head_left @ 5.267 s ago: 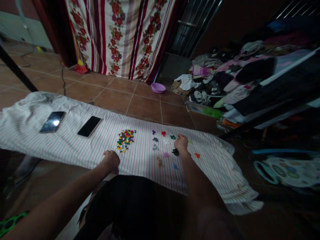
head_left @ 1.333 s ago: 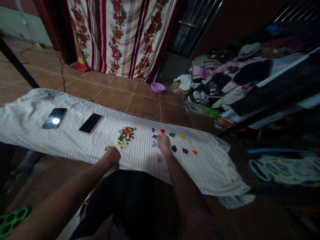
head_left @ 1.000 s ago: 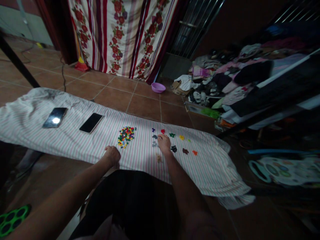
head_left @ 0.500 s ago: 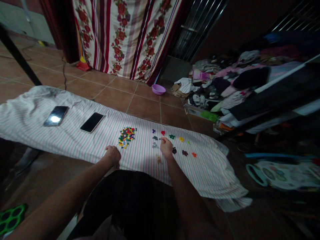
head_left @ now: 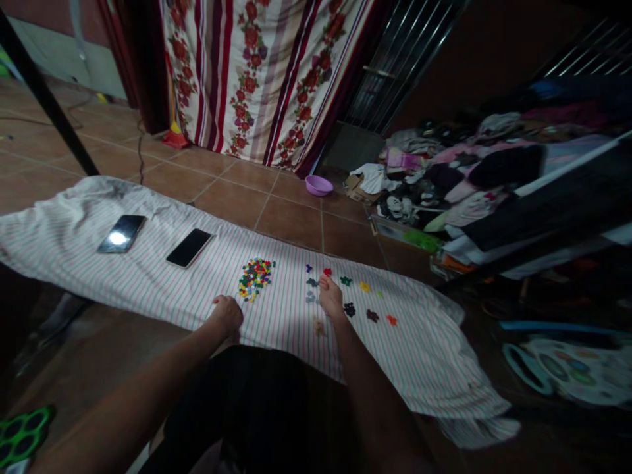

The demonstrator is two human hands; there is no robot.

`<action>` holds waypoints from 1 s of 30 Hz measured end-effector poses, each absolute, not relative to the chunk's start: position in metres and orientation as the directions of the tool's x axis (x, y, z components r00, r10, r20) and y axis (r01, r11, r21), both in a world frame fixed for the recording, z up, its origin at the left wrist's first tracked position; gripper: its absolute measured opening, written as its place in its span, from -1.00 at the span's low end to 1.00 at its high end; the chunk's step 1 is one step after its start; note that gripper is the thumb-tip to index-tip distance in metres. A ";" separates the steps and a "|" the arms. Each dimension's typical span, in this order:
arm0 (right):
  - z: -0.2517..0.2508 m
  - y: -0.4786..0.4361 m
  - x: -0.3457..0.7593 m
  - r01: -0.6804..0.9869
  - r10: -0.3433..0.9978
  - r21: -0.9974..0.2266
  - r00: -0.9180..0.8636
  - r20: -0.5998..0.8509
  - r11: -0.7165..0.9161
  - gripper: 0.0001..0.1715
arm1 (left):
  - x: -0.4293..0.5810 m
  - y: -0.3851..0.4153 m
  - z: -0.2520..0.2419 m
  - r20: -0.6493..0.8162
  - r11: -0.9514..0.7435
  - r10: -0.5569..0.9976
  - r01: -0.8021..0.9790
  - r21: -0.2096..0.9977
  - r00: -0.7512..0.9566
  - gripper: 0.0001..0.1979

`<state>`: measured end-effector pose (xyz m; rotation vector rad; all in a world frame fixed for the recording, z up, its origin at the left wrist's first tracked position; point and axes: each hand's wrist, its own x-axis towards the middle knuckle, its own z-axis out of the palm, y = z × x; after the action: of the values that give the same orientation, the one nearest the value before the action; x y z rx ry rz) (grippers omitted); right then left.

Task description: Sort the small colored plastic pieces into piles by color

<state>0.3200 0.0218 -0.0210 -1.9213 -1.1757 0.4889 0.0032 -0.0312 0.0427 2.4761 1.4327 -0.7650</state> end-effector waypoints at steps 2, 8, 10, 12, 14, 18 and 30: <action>-0.021 0.022 0.321 0.520 0.864 -0.821 0.498 0.067 -0.237 -0.56 | 0.003 -0.031 0.042 -0.514 -0.518 0.758 0.850 -0.099 0.402 -0.60; -0.007 0.019 0.320 0.543 0.837 -0.799 0.539 0.097 -0.258 -0.56 | 0.002 -0.032 0.040 -0.514 -0.513 0.759 0.853 -0.097 0.399 -0.64; 0.000 0.016 0.312 0.580 0.837 -0.781 0.528 0.146 -0.230 -0.57 | 0.002 -0.031 0.039 -0.514 -0.513 0.759 0.853 -0.095 0.399 -0.64; 0.005 0.013 0.296 0.605 0.849 -0.779 0.488 0.202 -0.162 -0.61 | 0.002 -0.031 0.039 -0.519 -0.516 0.755 0.852 -0.094 0.400 -0.62; 0.006 0.007 0.273 0.603 0.879 -0.795 0.411 0.240 -0.065 -0.64 | 0.002 -0.030 0.039 -0.523 -0.518 0.752 0.851 -0.091 0.402 -0.62; -0.004 -0.008 0.217 0.609 0.944 -0.788 0.202 0.261 0.088 -0.69 | 0.002 -0.030 0.039 -0.510 -0.518 0.759 0.849 -0.099 0.404 -0.64; -0.015 -0.028 0.138 0.804 0.983 -0.594 0.082 0.164 0.032 -0.64 | 0.001 -0.035 0.048 -0.522 -0.548 0.746 0.827 -0.129 0.412 -0.58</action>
<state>0.1376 -0.0281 -0.0147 -1.8125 -1.7625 0.4192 0.0010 -0.0349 0.0477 2.5120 1.4098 -0.8112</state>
